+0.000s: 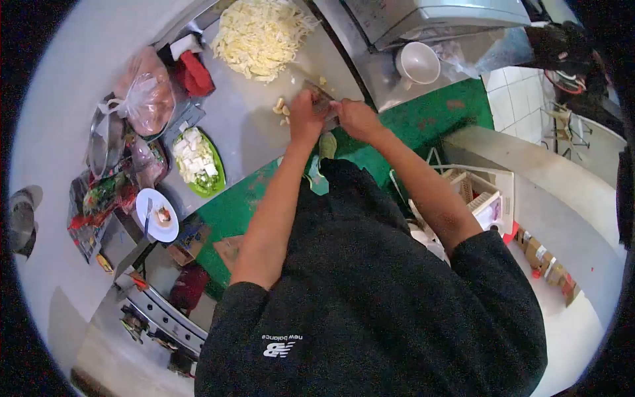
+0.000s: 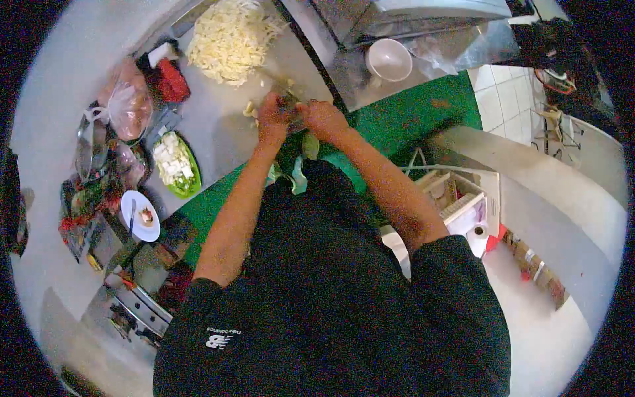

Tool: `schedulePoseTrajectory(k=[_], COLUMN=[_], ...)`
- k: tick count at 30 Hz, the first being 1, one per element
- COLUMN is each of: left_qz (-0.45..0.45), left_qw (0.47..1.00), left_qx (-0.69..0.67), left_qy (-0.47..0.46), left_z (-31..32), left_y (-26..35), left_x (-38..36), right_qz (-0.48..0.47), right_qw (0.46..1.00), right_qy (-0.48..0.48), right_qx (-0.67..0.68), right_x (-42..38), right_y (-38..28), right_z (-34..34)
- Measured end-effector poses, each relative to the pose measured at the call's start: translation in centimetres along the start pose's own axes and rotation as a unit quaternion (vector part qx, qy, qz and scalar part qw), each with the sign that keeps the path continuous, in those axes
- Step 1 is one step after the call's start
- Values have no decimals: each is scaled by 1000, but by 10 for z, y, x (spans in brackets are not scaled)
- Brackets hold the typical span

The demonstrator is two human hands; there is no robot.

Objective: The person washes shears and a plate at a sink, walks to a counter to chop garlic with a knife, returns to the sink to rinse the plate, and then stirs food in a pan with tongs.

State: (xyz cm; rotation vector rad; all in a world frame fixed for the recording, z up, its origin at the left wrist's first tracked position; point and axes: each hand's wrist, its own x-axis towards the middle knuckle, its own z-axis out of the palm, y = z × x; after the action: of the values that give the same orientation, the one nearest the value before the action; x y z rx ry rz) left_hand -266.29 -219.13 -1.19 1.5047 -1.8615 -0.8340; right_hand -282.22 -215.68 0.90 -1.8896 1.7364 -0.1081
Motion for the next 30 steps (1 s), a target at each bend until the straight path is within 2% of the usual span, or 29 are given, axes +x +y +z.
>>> schedulePoseTrajectory(k=[1,2,4,5,6,7,8,9,11,12,14,15,17,19,20,21,22,23,24,25,26,28,29,30], left_qz=[-2,-5,-16,-24,-27,31,88,86,116,117,23,25,85,99,109,111,64,17,20,-36,-92,-95,-99,-97], left_qw=[1000,999,996,992,992,992,988,988,979,979,983,982,978,972,966,966,981,990,990,995,995,995,993,993], left_qx=[-20,-40,-76,-114,-113,-91,-68,-65,118,120,181,183,189,212,235,235,184,133,133,85,35,-4,-44,-44], left_qy=[7,14,38,56,59,84,109,109,123,120,35,32,-9,-7,0,-2,18,37,35,27,19,-13,-42,-44], left_z=[4,9,18,20,13,3,-9,-22,-54,-64,-78,-80,-79,-81,-85,-90,-97,-103,-106,-109,-110,-99,-93,-86], left_y=[-2,-5,-11,-13,-9,-6,-3,-8,-21,-25,-34,-41,-52,-65,-66,-67,-68,-64,-58,-53,-48,-35,-29,-32], left_x=[4,7,15,16,17,16,14,12,10,9,7,9,13,13,14,15,14,14,14,14,14,11,10,9], right_qz=[-50,-59,-25,-28,14,56,54,76,102,98,98,108,123,83,86,62,39,41,45,50,52,73,74,36], right_qw=[999,998,999,999,999,998,998,996,993,991,988,988,987,983,982,979,973,972,968,961,960,948,948,961], right_qy=[-3,-4,13,11,21,33,29,47,65,88,110,101,92,141,142,125,108,110,60,10,12,-60,-58,-46], right_qx=[3,2,29,29,24,19,19,16,17,26,38,42,49,88,89,146,202,204,239,274,275,304,305,271], right_x=[3,1,-10,-10,-10,-10,-12,-17,-26,-30,-37,-39,-41,-41,-41,-39,-38,-37,-36,-36,-35,-26,-21,-17], right_y=[4,0,-14,-8,-1,5,3,-2,-7,-7,-9,-12,-13,-10,-11,-12,-13,-15,-16,-16,-11,1,9,17], right_z=[-3,-15,-50,-47,-42,-35,-36,-38,-37,-33,-27,-24,-16,-3,1,5,9,13,17,21,25,31,32,32])
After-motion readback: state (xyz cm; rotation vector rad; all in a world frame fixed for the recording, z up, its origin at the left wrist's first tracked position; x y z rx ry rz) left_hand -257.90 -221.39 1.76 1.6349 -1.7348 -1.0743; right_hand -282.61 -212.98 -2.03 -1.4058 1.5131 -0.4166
